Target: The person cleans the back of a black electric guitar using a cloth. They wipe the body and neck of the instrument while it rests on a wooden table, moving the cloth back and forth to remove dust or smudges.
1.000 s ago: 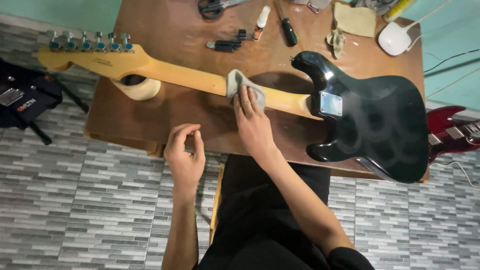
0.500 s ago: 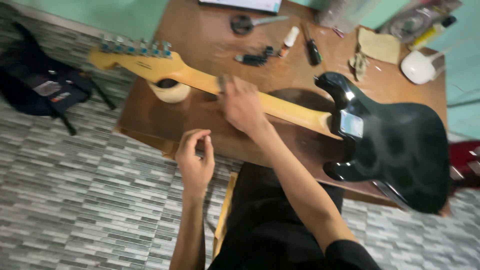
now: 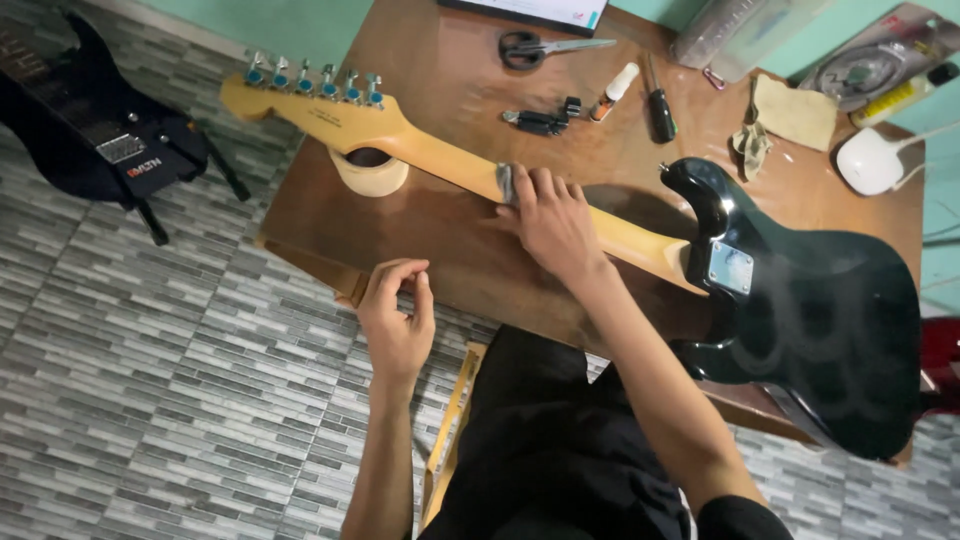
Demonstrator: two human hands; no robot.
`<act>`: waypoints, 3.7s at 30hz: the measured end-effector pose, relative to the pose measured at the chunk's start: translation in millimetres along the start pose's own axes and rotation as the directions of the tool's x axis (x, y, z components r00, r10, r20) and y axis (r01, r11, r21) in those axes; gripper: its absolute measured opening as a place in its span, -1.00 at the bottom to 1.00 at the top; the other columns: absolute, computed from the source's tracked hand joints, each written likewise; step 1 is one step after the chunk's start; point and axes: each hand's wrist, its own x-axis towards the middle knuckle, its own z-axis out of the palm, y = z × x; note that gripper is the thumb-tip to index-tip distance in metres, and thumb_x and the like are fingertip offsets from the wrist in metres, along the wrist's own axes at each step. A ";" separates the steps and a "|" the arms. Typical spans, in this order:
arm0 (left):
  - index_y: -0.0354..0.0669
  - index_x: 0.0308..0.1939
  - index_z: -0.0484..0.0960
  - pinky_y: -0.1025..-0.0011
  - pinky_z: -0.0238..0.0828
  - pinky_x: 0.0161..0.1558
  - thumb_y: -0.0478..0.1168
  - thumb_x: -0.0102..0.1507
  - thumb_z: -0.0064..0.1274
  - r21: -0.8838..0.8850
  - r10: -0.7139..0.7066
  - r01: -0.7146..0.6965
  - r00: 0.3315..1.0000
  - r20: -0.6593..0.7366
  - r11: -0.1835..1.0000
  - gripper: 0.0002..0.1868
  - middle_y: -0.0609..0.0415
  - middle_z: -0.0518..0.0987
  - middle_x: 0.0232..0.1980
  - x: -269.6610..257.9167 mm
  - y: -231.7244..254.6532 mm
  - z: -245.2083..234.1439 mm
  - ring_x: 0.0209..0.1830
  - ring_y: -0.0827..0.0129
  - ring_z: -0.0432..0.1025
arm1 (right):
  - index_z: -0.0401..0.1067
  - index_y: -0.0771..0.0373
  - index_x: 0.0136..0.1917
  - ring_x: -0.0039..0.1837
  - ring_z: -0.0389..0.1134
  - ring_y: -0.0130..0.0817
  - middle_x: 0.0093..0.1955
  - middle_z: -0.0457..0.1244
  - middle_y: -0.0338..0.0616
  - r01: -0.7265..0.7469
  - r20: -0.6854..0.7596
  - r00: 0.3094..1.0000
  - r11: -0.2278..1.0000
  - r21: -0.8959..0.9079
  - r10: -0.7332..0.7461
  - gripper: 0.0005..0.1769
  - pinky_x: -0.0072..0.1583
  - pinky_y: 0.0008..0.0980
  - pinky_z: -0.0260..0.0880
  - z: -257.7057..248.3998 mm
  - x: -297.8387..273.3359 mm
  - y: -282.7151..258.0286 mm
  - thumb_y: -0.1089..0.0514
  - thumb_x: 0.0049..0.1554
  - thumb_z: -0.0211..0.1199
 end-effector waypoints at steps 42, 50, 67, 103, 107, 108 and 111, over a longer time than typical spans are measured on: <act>-0.20 -0.05 0.67 0.30 0.50 -0.13 -0.43 0.36 0.06 0.003 -0.028 0.028 0.988 0.152 1.000 -0.86 0.03 0.60 -0.14 -13.1 17.7 26.6 -0.15 0.14 0.55 | 0.41 0.21 0.28 0.08 0.48 -0.08 0.06 0.33 -0.03 0.030 -0.026 0.999 0.998 0.050 -0.029 -0.40 0.10 -0.13 0.44 -2.1 19.2 -12.7 -0.19 0.11 0.31; -0.23 -0.07 0.68 0.36 0.52 -0.17 -0.44 0.35 0.09 -0.022 -0.035 0.038 0.993 0.114 0.999 -0.87 0.03 0.61 -0.17 -19.7 11.4 37.6 -0.22 0.19 0.56 | 0.58 0.41 -0.01 0.12 0.37 -0.05 -0.04 0.40 0.03 0.217 0.352 0.936 0.774 -0.595 0.008 -0.66 0.18 -0.32 0.29 -101.9 -124.8 122.4 0.07 0.18 0.21; -0.23 -0.11 0.67 0.30 0.55 -0.20 -0.40 0.35 0.05 0.016 -0.049 0.047 0.987 0.153 0.999 -0.90 -0.03 0.62 -0.20 -12.5 27.6 37.3 -0.24 0.13 0.56 | 0.21 0.37 0.50 0.54 0.21 -0.03 0.32 0.34 0.13 0.059 0.524 0.851 0.997 -0.043 -0.028 -0.30 0.42 0.00 0.17 -103.9 -124.6 135.7 0.00 0.18 0.07; -0.19 -0.10 0.69 0.33 0.58 -0.32 -0.36 0.34 0.04 -0.020 -0.110 0.112 0.990 0.088 0.993 -0.87 0.00 0.62 -0.23 -17.1 11.1 10.7 -0.28 0.02 0.58 | 0.52 0.14 0.30 0.17 0.49 -0.06 0.25 0.38 0.10 0.246 -0.424 0.882 0.968 0.041 -0.206 -0.57 0.14 -0.22 0.51 28.1 88.2 -70.9 0.09 0.16 0.22; -0.24 -0.12 0.68 0.21 0.56 -0.34 -0.37 0.32 0.03 -0.017 -0.119 0.122 0.986 0.117 0.992 -0.87 -0.11 0.59 -0.28 -17.2 19.0 13.3 -0.32 -0.06 0.57 | 0.50 0.20 0.27 -0.02 0.53 -0.07 0.17 0.42 0.02 -0.070 -0.194 0.976 0.989 0.133 0.095 -0.48 -0.04 -0.17 0.51 25.3 105.9 -97.3 -0.13 0.17 0.21; -0.22 -0.10 0.68 0.24 0.55 -0.32 -0.37 0.33 0.04 -0.030 -0.132 0.137 0.984 0.122 0.990 -0.87 -0.08 0.59 -0.28 -19.4 19.7 14.4 -0.30 -0.04 0.57 | 0.40 0.30 0.37 0.07 0.51 -0.02 0.29 0.34 0.15 -0.074 -0.138 0.986 0.991 0.116 0.090 -0.41 0.04 -0.12 0.51 8.1 114.3 -111.6 -0.07 0.19 0.19; -0.20 -0.10 0.68 0.26 0.54 -0.32 -0.36 0.33 0.04 -0.037 -0.133 0.139 0.982 0.132 0.990 -0.87 -0.04 0.59 -0.28 -17.8 24.4 13.9 -0.28 -0.04 0.56 | 0.29 0.41 0.47 0.29 0.42 0.09 0.44 0.24 0.28 0.019 -0.188 0.982 0.999 0.047 -0.010 -0.36 0.24 -0.09 0.42 -15.6 114.8 -117.8 0.06 0.19 0.12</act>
